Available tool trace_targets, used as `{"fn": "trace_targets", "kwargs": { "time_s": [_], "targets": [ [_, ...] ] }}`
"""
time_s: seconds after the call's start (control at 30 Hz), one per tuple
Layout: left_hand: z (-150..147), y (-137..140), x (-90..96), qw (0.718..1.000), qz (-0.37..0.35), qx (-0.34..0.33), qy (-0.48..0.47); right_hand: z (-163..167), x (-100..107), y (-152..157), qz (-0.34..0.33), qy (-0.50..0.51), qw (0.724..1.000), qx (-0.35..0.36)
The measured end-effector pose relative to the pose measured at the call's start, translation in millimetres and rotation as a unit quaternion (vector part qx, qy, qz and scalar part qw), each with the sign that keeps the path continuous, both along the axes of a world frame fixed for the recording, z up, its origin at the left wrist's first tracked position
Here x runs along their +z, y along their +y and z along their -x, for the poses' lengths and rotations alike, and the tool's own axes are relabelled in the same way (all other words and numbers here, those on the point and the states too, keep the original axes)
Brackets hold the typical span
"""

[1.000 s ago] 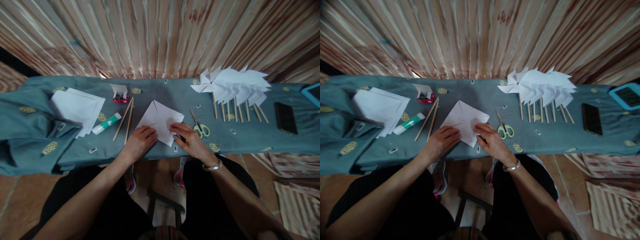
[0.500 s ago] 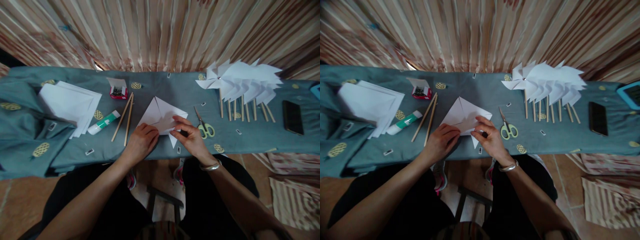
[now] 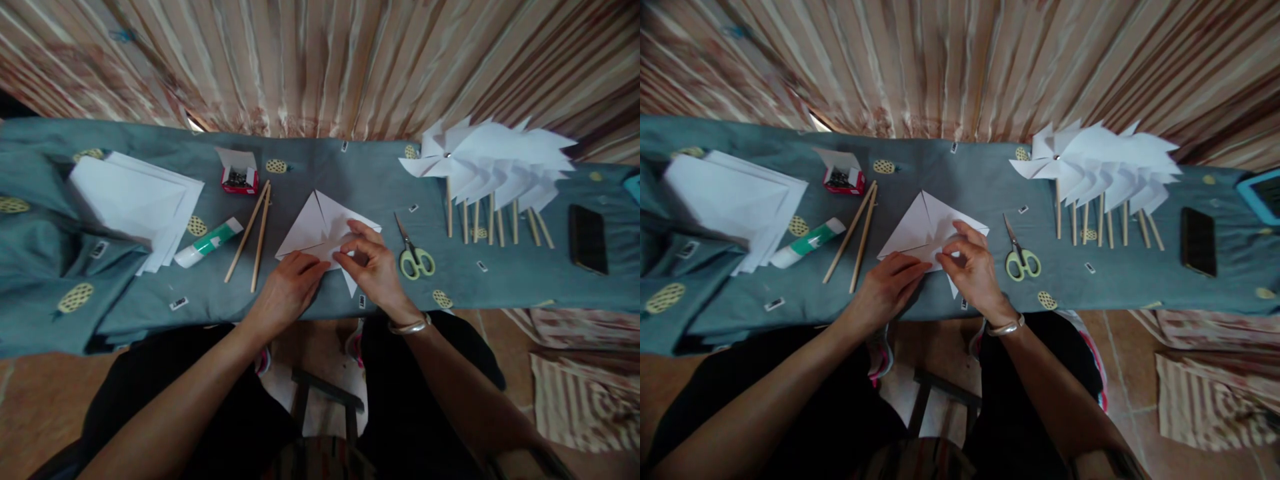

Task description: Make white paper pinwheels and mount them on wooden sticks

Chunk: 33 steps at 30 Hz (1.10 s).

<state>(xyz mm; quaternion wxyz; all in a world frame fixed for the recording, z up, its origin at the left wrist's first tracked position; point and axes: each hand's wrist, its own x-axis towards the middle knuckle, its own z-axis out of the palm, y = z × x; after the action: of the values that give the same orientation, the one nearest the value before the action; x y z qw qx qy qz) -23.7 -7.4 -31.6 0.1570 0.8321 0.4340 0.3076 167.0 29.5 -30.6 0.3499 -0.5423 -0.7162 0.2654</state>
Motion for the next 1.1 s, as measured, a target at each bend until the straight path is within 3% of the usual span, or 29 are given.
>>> {"fn": "trace_targets", "kwargs": {
  "time_s": [0.23, 0.77, 1.1],
  "targets": [
    [-2.3, -0.7, 0.0, 1.0, -0.005, 0.008, 0.012, 4.3, 4.8, -2.2, -0.02, -0.045, 0.999, -0.001],
    [-4.2, 0.2, 1.9, 0.998, -0.017, 0.029, 0.044, 6.6, 2.7, -1.3, -0.002, -0.046, 0.999, -0.015],
    [-4.9, 0.5, 1.5, 0.998, -0.023, 0.034, 0.053, 6.2, 4.9, -2.9, -0.031, -0.07, 0.997, 0.0]
  ]
}}
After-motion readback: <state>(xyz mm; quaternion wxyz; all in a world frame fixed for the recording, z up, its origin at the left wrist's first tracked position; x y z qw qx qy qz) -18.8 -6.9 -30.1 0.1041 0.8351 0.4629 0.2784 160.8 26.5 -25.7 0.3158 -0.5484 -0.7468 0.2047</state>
